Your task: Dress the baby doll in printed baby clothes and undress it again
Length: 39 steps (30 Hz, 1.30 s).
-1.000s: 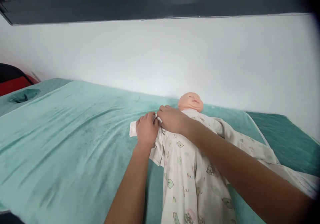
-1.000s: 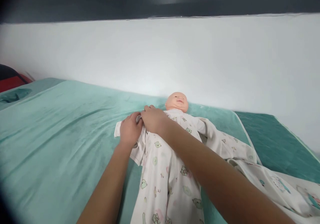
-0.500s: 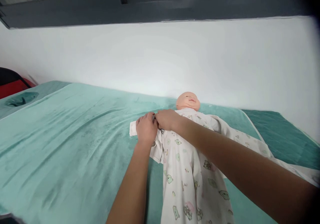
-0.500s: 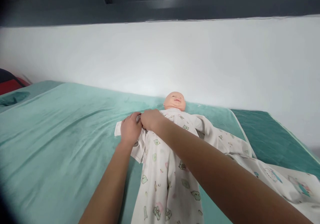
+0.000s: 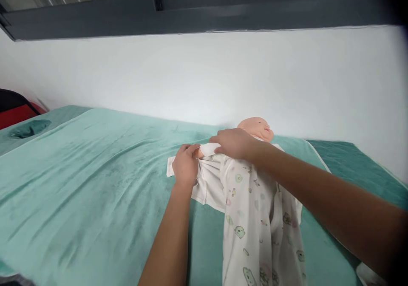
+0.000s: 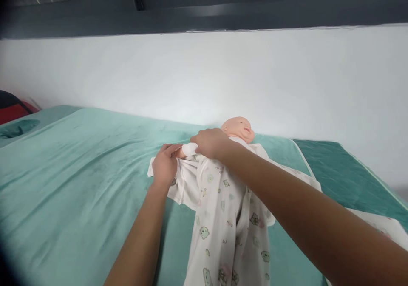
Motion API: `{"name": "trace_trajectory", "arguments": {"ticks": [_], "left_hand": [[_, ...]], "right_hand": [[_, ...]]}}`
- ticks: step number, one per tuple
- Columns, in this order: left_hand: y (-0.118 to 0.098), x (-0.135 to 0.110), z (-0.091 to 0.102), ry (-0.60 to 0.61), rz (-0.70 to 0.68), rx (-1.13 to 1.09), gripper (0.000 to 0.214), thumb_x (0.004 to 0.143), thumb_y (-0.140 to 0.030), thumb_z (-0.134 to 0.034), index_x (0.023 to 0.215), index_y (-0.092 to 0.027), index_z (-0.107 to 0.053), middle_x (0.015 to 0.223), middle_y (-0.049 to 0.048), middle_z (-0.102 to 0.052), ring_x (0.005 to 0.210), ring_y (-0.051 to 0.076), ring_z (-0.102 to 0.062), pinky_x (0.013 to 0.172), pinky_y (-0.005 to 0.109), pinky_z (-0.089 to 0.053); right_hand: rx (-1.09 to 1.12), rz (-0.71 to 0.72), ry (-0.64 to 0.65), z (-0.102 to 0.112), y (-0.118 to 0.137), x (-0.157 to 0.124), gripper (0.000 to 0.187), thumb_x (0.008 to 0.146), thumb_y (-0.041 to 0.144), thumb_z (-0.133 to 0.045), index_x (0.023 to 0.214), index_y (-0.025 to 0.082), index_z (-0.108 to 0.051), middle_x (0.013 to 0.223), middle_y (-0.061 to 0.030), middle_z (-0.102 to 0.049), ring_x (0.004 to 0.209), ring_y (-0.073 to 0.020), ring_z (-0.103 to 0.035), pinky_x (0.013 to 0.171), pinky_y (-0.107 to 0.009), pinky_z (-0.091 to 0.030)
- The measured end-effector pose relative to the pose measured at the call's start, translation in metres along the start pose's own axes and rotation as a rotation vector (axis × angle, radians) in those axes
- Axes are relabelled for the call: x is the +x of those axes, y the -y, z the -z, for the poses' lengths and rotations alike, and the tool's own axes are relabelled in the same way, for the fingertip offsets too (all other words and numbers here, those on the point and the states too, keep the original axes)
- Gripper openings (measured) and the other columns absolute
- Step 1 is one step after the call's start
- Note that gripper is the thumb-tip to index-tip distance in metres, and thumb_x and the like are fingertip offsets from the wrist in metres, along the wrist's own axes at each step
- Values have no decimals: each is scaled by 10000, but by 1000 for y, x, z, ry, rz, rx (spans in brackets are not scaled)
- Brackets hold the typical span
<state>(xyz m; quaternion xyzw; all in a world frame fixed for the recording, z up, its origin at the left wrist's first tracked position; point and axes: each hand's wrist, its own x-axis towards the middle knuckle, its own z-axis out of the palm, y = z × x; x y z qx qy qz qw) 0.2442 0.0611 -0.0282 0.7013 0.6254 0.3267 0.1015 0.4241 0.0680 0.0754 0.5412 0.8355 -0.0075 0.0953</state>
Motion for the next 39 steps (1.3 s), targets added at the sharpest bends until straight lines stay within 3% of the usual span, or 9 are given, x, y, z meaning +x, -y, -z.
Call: {"name": "trace_trajectory", "arguments": {"ticks": [8, 11, 15, 18, 21, 25, 29, 33, 39], "left_hand": [[1, 1, -2, 46, 49, 124, 409, 895, -120, -427, 1199, -314, -619, 1148, 36, -679, 1000, 242, -632, 727, 336, -444], [-5, 2, -5, 8, -44, 248, 369, 886, -142, -486, 1213, -281, -587, 1161, 62, -672, 1122, 283, -575, 925, 430, -444], [-9, 3, -10, 36, -200, 300, 346, 865, -195, -585, 1205, -249, -555, 1206, 72, -658, 1204, 283, -534, 1137, 522, -283], [-8, 5, -13, 100, -228, 296, 303, 875, -208, -583, 1176, -220, -551, 1186, 76, -664, 1158, 265, -563, 1087, 465, -353], [-6, 5, -13, 119, -226, 343, 266, 901, -203, -540, 1166, -220, -562, 1180, 80, -659, 1142, 275, -566, 1015, 452, -403], [-2, 5, -10, 77, -186, 393, 266, 924, -180, -477, 1167, -223, -578, 1148, 86, -661, 1115, 286, -572, 981, 454, -418], [2, 4, -7, 19, -106, 421, 291, 922, -181, -464, 1186, -214, -582, 1167, 98, -654, 1122, 305, -568, 992, 477, -415], [1, 5, -8, 29, -94, 420, 345, 909, -160, -452, 1226, -219, -574, 1201, 104, -641, 1151, 307, -559, 1046, 489, -391], [-4, 5, -9, 85, -150, 289, 531, 837, -92, -448, 1343, -236, -514, 1337, 104, -591, 1282, 346, -483, 1141, 620, -267]], "right_hand": [[87, -63, -66, 6, -11, -17, 248, 951, 426, -501, 1076, 292, -668, 1012, -39, -674, 799, -198, -628, 623, -292, -367], [106, -42, -56, -1, 1, -7, 249, 936, 408, -522, 1106, 296, -665, 1011, -41, -680, 823, -209, -637, 611, -288, -364], [75, 11, -49, -11, 24, 13, 283, 916, 334, -557, 1176, 296, -663, 1018, -59, -697, 890, -240, -660, 660, -299, -402], [89, -2, -42, -16, 31, 17, 275, 894, 321, -583, 1143, 252, -679, 1055, -83, -701, 938, -270, -663, 713, -333, -448], [183, -11, -129, -21, 24, 2, 316, 924, 324, -536, 1197, 219, -657, 1158, -106, -690, 1064, -296, -636, 819, -385, -477], [491, -205, -434, -41, -3, -46, 372, 987, 337, -409, 1289, 256, -610, 1342, -55, -640, 1252, -254, -555, 995, -388, -438], [611, -570, -711, -91, -30, -92, 371, 969, 372, -415, 1260, 265, -620, 1297, -55, -657, 1191, -273, -575, 980, -424, -450], [517, -663, -753, -137, -43, -105, 427, 917, 294, -435, 1308, 229, -592, 1332, -96, -630, 1210, -317, -551, 991, -480, -436], [558, -789, -749, -151, -63, -107, 455, 867, 188, -403, 1255, 213, -639, 1296, -87, -656, 1156, -281, -597, 955, -413, -449]]}}
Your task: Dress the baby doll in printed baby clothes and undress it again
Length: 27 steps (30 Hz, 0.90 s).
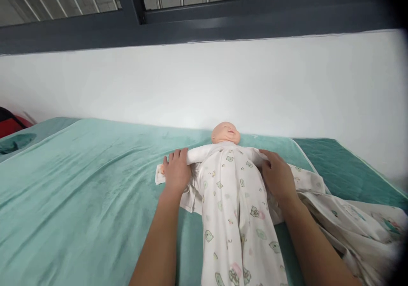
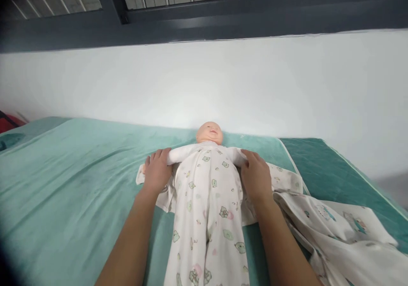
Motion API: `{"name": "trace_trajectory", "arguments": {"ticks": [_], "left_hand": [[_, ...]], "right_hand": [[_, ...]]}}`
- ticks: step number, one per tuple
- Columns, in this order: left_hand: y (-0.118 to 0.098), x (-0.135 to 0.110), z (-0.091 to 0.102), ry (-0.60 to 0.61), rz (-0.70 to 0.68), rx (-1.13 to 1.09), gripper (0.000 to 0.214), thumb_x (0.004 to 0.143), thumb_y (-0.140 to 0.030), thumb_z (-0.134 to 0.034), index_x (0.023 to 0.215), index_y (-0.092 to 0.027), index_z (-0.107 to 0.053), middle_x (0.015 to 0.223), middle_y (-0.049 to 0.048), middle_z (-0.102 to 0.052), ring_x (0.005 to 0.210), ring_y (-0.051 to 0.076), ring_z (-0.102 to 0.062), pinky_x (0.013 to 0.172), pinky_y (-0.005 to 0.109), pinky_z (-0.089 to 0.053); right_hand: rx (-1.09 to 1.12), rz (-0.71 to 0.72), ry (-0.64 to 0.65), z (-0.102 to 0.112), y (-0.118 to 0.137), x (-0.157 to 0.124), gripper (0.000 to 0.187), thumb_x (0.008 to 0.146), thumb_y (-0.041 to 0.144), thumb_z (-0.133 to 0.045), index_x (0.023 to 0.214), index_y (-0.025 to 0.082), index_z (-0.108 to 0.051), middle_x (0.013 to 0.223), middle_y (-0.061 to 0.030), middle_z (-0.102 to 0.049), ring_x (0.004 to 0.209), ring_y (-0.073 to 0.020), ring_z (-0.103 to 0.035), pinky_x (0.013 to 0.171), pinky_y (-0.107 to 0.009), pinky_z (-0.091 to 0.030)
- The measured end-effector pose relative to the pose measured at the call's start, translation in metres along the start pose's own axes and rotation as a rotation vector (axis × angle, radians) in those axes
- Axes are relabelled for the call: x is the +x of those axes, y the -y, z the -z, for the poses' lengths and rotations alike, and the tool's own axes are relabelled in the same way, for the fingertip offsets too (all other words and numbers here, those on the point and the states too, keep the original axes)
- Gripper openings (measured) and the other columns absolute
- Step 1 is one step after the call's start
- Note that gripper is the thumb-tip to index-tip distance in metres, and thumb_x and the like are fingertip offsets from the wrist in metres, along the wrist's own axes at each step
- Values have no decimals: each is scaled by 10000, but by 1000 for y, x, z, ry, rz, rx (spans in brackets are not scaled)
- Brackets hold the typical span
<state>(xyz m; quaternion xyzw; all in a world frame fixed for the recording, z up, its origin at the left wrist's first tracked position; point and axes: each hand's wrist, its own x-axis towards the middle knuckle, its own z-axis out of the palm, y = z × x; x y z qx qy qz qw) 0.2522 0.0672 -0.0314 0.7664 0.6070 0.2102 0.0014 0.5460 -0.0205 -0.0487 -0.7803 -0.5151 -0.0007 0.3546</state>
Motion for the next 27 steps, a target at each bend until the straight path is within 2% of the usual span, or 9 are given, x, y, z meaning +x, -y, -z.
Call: {"name": "trace_trajectory", "arguments": {"ticks": [2, 4, 6, 8, 12, 14, 17, 23, 27], "left_hand": [[-6, -2, 7, -5, -28, -127, 588, 783, -45, -445, 1330, -246, -528, 1366, 80, -580, 1314, 327, -463, 1162, 612, -250], [-19, -7, 18, -29, -59, -322, 578, 769, -35, -437, 1294, -247, -553, 1372, 55, -577, 1314, 275, -476, 1166, 521, -314], [-40, -13, 32, -24, -136, -528, 494, 824, -74, -428, 1265, -247, -567, 1363, 35, -582, 1278, 210, -517, 1110, 393, -412], [-69, -16, 44, 56, -290, -609, 390, 909, -151, -407, 1236, -260, -590, 1323, 12, -613, 1234, 171, -551, 1066, 329, -447], [-136, -4, 51, 238, -611, -301, 282, 939, -270, -456, 1126, -220, -662, 1184, 43, -681, 1177, 223, -571, 1086, 409, -407], [-167, 8, 46, 381, -691, -64, 248, 900, -301, -523, 1042, -185, -689, 1126, 83, -688, 1130, 269, -584, 1080, 483, -392], [-201, 22, 31, 573, -730, 193, 222, 848, -252, -596, 1031, -177, -699, 1182, 124, -650, 1114, 289, -575, 969, 468, -456], [-227, 34, 0, 593, -734, 357, 359, 869, -217, -577, 1219, -165, -639, 1286, 170, -599, 1184, 311, -539, 964, 477, -438], [-223, 54, 1, 606, -749, 386, 338, 863, -189, -576, 1195, -195, -640, 1292, 137, -618, 1199, 299, -547, 940, 441, -458]], "right_hand": [[22, -100, -30, 4, -9, 4, 449, 863, 212, -425, 1259, 216, -638, 1274, -82, -674, 1133, -276, -615, 927, -388, -452], [15, -176, -34, 7, -15, 7, 438, 864, 242, -440, 1254, 223, -637, 1235, -85, -693, 1097, -278, -630, 890, -376, -449], [-19, -211, 1, 8, -16, 8, 406, 876, 271, -435, 1219, 223, -648, 1164, -98, -715, 1046, -282, -641, 853, -373, -438], [-60, -225, 34, 9, -12, 8, 374, 886, 294, -431, 1171, 211, -658, 1088, -112, -730, 1012, -283, -643, 845, -375, -423], [-102, -265, 51, 11, -5, 10, 345, 891, 328, -436, 1115, 197, -664, 1037, -124, -738, 1033, -289, -638, 916, -400, -392], [-127, -285, 37, 11, -5, 10, 350, 890, 344, -440, 1107, 190, -667, 1082, -139, -730, 1083, -307, -625, 975, -441, -365], [-119, -299, 43, 10, -7, 12, 373, 892, 383, -444, 1113, 179, -665, 1155, -161, -708, 1146, -336, -599, 1036, -512, -317], [-67, -298, 80, 9, -14, 17, 347, 898, 361, -418, 1083, 186, -652, 1075, -144, -720, 1137, -331, -604, 1092, -558, -242], [-18, -351, 99, 15, -20, 21, 350, 904, 303, -367, 1088, 182, -638, 1008, -141, -718, 1069, -316, -633, 1072, -527, -279]]}}
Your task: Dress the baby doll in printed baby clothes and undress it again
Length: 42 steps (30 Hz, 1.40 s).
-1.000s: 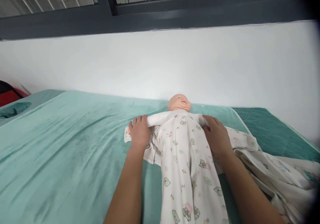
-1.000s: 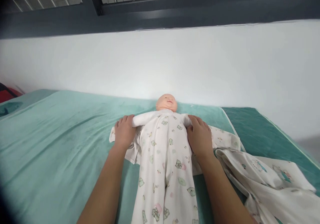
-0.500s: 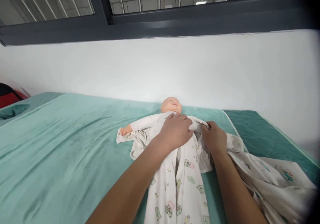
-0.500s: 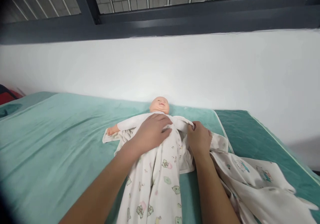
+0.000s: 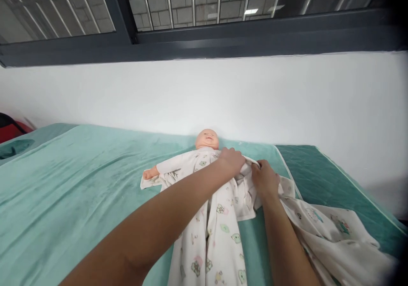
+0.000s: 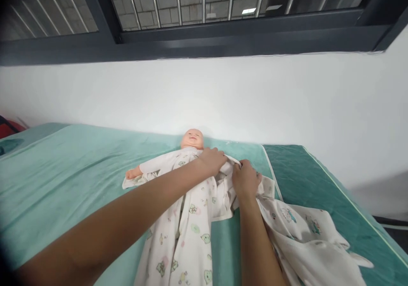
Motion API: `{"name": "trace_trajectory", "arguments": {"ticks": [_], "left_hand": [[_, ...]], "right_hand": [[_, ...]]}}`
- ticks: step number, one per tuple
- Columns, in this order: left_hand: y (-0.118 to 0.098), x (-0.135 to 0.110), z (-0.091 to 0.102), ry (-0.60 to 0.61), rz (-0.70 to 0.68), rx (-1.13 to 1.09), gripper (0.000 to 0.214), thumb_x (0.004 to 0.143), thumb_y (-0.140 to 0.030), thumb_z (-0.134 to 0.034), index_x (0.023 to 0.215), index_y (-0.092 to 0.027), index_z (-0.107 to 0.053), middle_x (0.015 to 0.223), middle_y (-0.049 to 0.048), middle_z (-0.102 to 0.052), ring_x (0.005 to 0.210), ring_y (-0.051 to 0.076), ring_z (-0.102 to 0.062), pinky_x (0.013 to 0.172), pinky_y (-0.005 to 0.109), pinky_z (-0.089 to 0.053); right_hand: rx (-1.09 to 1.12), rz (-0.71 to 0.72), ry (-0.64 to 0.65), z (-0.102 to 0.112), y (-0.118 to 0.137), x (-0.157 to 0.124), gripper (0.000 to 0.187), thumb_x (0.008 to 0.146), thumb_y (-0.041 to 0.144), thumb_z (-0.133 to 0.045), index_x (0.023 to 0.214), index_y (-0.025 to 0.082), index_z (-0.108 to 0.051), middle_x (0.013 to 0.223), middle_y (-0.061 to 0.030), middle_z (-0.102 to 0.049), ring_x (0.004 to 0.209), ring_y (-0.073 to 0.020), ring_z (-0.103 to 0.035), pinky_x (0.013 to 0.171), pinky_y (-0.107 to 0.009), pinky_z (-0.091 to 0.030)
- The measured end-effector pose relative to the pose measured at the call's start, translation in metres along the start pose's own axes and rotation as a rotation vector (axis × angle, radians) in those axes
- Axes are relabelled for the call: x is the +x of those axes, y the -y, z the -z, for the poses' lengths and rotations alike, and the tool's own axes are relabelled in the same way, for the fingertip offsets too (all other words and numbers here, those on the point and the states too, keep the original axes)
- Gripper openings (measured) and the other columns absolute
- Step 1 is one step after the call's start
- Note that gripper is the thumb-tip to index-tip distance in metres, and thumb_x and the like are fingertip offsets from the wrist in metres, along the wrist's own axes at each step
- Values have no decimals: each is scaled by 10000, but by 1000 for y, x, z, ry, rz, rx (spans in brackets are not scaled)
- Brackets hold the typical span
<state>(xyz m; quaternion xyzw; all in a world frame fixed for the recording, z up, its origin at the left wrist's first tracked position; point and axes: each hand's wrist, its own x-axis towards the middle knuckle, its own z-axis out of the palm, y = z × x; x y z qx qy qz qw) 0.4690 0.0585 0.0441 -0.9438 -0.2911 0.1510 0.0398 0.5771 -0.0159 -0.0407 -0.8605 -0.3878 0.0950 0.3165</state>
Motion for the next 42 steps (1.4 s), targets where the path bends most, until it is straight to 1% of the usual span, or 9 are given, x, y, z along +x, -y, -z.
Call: {"name": "trace_trajectory", "arguments": {"ticks": [4, 12, 16, 28, 31, 34, 37, 40, 42], "left_hand": [[13, 2, 4, -4, -3, 21, 334, 862, -166, -566, 1188, -178, -640, 1287, 149, -623, 1179, 309, -575, 917, 439, -473], [-16, 23, -18, -14, -166, -8, 283, 802, -217, -645, 1080, -169, -667, 1164, 160, -693, 1090, 307, -631, 929, 467, -474], [-11, 23, -20, -58, -175, -24, 222, 819, -214, -619, 1035, -177, -657, 1080, 139, -719, 1034, 295, -654, 907, 447, -474], [32, -11, 7, -175, -85, 74, 311, 834, -127, -549, 1142, -148, -582, 1048, 145, -699, 1051, 293, -626, 835, 387, -454], [33, -16, 8, -193, -79, 49, 305, 841, -135, -549, 1145, -153, -568, 1054, 139, -696, 1046, 288, -622, 831, 384, -455], [26, -17, 7, -191, -76, 14, 320, 843, -152, -563, 1162, -159, -550, 1080, 127, -698, 1026, 274, -632, 836, 381, -459], [13, -11, 5, -172, -94, -10, 324, 847, -173, -570, 1170, -153, -544, 1086, 123, -699, 1015, 273, -638, 831, 389, -469], [-2, -5, 1, -168, -106, -40, 316, 856, -185, -564, 1170, -150, -551, 1106, 121, -692, 1042, 276, -630, 854, 402, -475], [-9, -6, 1, -173, -96, -83, 301, 877, -207, -546, 1171, -149, -561, 1148, 123, -675, 1085, 281, -612, 884, 419, -475]], "right_hand": [[94, -29, 8, 3, -3, 4, 335, 881, 318, -400, 1085, 186, -631, 975, -137, -711, 986, -303, -647, 893, -420, -423], [182, 9, -17, -4, -7, 10, 305, 865, 329, -421, 1031, 184, -632, 898, -121, -700, 845, -269, -633, 702, -335, -424], [235, 16, -33, -4, -10, 11, 272, 850, 342, -450, 987, 193, -631, 881, -116, -699, 818, -267, -624, 675, -334, -415], [603, -67, -38, -2, -24, 20, 309, 715, 388, -588, 936, 181, -649, 828, -69, -708, 714, -224, -634, 592, -310, -475], [694, -89, -12, -1, -23, 19, 341, 689, 372, -605, 972, 187, -642, 849, -70, -718, 696, -217, -645, 585, -309, -488], [946, -50, 31, 5, -21, 19, 410, 606, 285, -615, 1004, 187, -623, 1007, -90, -726, 851, -232, -689, 690, -324, -530], [1154, 5, -165, 14, -17, 17, 455, 556, 198, -534, 1007, 196, -600, 1179, -94, -686, 1082, -248, -666, 851, -371, -532], [988, 58, -525, 21, -3, 6, 440, 615, 172, -465, 1031, 204, -601, 1152, -72, -681, 1118, -226, -651, 970, -414, -498], [889, 181, -570, 22, 15, -8, 406, 703, 168, -469, 1082, 203, -610, 1147, -71, -671, 1119, -212, -642, 1021, -411, -474]]}}
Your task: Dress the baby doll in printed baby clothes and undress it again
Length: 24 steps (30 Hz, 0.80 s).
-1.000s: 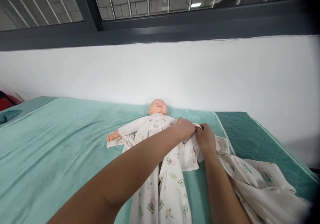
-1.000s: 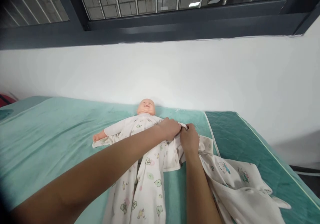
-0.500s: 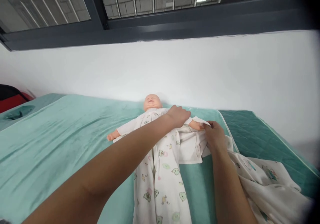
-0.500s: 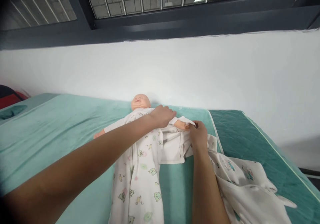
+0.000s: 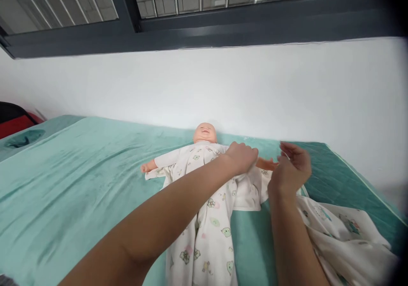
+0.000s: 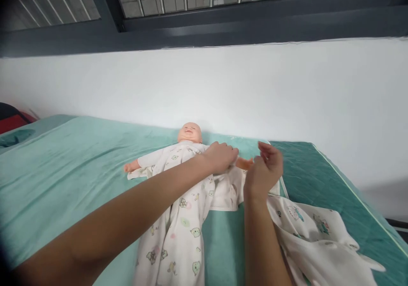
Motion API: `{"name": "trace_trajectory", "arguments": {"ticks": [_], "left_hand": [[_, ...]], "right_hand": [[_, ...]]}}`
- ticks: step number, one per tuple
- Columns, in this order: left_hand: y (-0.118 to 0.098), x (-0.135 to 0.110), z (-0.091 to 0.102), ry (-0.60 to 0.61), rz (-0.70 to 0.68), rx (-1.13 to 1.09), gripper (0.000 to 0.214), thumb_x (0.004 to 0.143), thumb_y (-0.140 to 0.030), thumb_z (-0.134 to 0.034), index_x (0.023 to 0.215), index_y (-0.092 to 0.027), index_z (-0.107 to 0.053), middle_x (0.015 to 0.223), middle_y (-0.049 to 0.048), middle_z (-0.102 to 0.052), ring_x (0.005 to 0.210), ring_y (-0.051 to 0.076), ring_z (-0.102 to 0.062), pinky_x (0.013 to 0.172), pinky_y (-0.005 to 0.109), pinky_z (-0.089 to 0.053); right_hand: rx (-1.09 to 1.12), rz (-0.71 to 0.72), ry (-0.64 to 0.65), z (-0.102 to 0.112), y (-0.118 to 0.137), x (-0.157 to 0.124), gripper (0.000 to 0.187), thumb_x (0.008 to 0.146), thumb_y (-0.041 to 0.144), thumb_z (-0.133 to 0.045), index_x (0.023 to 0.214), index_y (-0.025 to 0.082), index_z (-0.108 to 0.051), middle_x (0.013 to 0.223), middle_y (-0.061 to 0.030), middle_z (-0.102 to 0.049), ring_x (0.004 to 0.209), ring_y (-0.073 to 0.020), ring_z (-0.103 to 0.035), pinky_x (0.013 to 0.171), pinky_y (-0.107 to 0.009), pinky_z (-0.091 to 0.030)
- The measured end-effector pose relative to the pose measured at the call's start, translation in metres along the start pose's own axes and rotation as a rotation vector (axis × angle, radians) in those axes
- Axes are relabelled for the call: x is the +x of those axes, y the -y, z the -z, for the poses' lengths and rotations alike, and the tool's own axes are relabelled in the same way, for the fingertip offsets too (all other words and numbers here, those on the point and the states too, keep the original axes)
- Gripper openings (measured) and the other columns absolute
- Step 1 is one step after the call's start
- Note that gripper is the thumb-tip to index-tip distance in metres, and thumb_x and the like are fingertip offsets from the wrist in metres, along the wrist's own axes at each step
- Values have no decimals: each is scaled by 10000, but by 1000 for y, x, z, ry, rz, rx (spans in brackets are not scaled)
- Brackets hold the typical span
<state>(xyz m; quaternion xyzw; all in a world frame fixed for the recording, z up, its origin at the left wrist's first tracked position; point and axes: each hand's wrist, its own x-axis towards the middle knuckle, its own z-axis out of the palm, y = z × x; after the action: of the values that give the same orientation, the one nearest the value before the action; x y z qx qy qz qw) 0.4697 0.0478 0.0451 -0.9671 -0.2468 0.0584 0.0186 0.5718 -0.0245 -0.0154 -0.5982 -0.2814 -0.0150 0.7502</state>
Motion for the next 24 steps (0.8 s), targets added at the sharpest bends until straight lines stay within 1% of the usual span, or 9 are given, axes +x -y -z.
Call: {"name": "trace_trajectory", "arguments": {"ticks": [2, 4, 7, 9, 10, 13, 17, 21, 24], "left_hand": [[-1, -11, 2, -24, 29, -42, 287, 895, -233, -529, 1165, -148, -574, 1189, 125, -651, 1114, 292, -592, 902, 442, -475], [6, -34, 5, -94, 81, -85, 267, 901, -241, -523, 1143, -152, -593, 1193, 121, -643, 1118, 297, -582, 910, 451, -476], [29, -87, 1, -321, 242, -227, 229, 947, -256, -460, 1091, -187, -625, 1146, 95, -668, 1127, 266, -587, 951, 409, -465], [47, -120, -12, -472, 418, -409, 251, 967, -335, -461, 1125, -227, -624, 1200, 72, -661, 1175, 246, -572, 983, 376, -463], [54, -133, -20, -537, 491, -517, 262, 970, -362, -466, 1143, -236, -617, 1234, 63, -649, 1190, 233, -567, 1002, 363, -461], [68, -154, -49, -662, 577, -821, 320, 969, -396, -490, 1235, -242, -577, 1369, 52, -577, 1272, 191, -532, 1075, 307, -427], [72, -153, -70, -745, 525, -1003, 311, 943, -387, -562, 1221, -249, -587, 1437, 46, -519, 1343, 180, -478, 1130, 300, -373], [70, -151, -72, -801, 460, -960, 252, 907, -422, -624, 1079, -239, -611, 1377, 71, -546, 1295, 225, -503, 1063, 372, -421], [63, -153, -72, -897, 351, -703, 248, 880, -448, -660, 883, -210, -590, 1232, 86, -607, 1185, 241, -532, 978, 396, -441]], "right_hand": [[-1, 78, 139, -11, 17, -17, 349, 805, 206, -486, 1131, 200, -612, 1198, -83, -650, 1156, -210, -616, 1056, -403, -451], [-12, 64, 304, -22, 30, -34, 327, 885, 283, -488, 1181, 207, -604, 1261, -91, -629, 1197, -216, -588, 1075, -408, -430], [-26, -58, 635, -35, 38, -57, 358, 936, 410, -493, 1228, 229, -595, 1309, -86, -620, 1236, -230, -559, 1083, -425, -417], [-38, -81, 828, -41, 38, -68, 373, 941, 456, -506, 1229, 236, -595, 1359, -81, -596, 1285, -232, -522, 1115, -430, -384], [-44, -72, 884, -43, 37, -72, 376, 938, 465, -520, 1230, 239, -592, 1389, -78, -577, 1312, -230, -499, 1135, -427, -360], [-49, -66, 942, -45, 33, -76, 403, 912, 468, -583, 1255, 256, -572, 1451, -60, -529, 1365, -222, -448, 1173, -418, -309], [-65, -131, 969, -44, 29, -73, 485, 859, 483, -663, 1288, 286, -555, 1469, -40, -514, 1375, -244, -437, 1162, -437, -320], [-87, -195, 1006, -43, 32, -70, 581, 795, 500, -731, 1312, 316, -542, 1457, -37, -520, 1332, -274, -467, 1078, -441, -398], [-85, -171, 1007, -41, 37, -70, 536, 767, 475, -758, 1240, 309, -567, 1462, -34, -511, 1212, -271, -535, 943, -410, -463]]}}
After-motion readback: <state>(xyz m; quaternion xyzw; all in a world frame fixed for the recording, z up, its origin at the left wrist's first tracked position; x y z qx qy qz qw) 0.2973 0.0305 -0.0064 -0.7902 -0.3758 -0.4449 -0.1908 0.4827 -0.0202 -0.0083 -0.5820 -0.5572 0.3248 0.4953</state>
